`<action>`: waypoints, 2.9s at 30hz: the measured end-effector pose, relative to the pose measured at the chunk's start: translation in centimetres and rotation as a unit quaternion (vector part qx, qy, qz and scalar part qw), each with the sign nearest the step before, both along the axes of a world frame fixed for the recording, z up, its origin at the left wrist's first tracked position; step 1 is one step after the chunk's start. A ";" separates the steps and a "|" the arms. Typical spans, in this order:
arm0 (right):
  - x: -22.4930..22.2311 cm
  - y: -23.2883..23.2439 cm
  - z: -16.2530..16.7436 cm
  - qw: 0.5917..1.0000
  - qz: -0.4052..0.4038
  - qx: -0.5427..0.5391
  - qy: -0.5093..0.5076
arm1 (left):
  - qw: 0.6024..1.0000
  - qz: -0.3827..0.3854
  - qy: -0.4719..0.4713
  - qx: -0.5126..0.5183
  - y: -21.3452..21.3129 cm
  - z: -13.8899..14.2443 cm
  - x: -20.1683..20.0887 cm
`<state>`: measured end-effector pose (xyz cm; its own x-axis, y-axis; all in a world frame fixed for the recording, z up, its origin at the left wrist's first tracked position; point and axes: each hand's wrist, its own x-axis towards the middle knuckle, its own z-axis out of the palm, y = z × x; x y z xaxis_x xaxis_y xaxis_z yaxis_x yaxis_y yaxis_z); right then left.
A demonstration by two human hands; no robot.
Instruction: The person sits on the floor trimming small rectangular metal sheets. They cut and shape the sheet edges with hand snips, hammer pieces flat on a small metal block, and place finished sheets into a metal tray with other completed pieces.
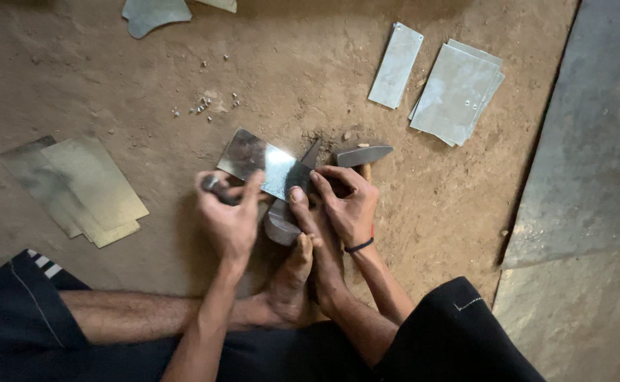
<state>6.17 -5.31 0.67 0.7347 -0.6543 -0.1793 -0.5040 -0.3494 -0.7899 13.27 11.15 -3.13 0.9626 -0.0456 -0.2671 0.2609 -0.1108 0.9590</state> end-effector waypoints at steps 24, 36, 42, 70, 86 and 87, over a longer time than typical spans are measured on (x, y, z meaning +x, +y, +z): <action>-3.6 5.3 -3.3 0.938 0.210 -0.249 0.124 | 0.887 -0.412 -0.182 -0.099 -3.5 1.2 6.1; -3.9 5.2 -4.8 0.917 0.224 -0.304 0.128 | 0.890 -0.405 -0.182 -0.104 -3.4 1.6 6.1; -4.7 5.7 -4.8 0.930 0.212 -0.262 0.148 | 0.883 -0.411 -0.211 -0.082 -3.2 0.3 5.7; -4.0 5.4 -4.6 0.934 0.212 -0.266 0.106 | 0.945 -0.104 0.026 -0.310 -3.0 0.7 4.7; -2.9 3.6 -3.0 0.928 0.214 -0.294 0.080 | 0.996 0.049 0.053 0.061 0.5 3.5 1.5; -2.9 2.2 -1.9 0.928 0.212 -0.303 0.047 | 0.995 0.046 0.054 0.064 0.0 3.3 2.0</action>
